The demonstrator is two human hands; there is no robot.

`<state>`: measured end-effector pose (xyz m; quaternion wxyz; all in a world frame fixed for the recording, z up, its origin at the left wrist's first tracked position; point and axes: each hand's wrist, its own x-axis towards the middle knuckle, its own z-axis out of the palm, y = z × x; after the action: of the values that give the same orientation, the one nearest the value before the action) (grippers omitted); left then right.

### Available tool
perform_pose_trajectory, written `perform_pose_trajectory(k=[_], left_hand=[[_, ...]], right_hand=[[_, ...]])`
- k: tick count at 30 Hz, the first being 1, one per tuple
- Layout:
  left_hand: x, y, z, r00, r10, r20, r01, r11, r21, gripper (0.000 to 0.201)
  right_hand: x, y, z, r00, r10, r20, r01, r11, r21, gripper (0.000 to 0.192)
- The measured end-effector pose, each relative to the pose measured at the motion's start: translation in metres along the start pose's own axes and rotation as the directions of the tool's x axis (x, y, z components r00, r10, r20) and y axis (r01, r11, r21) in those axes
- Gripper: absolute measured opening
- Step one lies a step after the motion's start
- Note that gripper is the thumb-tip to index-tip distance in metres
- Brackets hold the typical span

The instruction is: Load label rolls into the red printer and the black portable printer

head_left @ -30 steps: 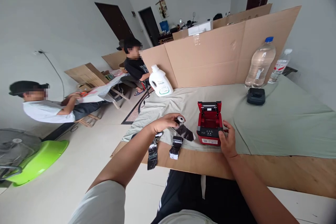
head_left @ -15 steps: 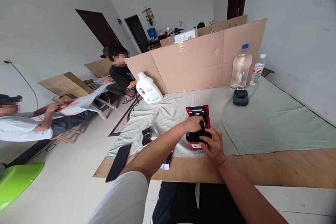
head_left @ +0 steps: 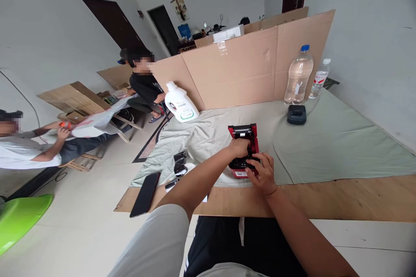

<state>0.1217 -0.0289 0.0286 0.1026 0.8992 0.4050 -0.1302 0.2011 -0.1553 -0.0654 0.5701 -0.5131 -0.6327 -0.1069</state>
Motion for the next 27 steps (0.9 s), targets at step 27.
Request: perform_pose_trajectory(k=[27], left_hand=[[-0.054, -0.042, 0.061, 0.501, -0.088, -0.861, -0.552, 0.734, -0.396, 0.049]], right_hand=[[0.004, 0.004, 0.000, 0.995, 0.015, -0.100, -0.011, 0.999, 0.044, 0.046]])
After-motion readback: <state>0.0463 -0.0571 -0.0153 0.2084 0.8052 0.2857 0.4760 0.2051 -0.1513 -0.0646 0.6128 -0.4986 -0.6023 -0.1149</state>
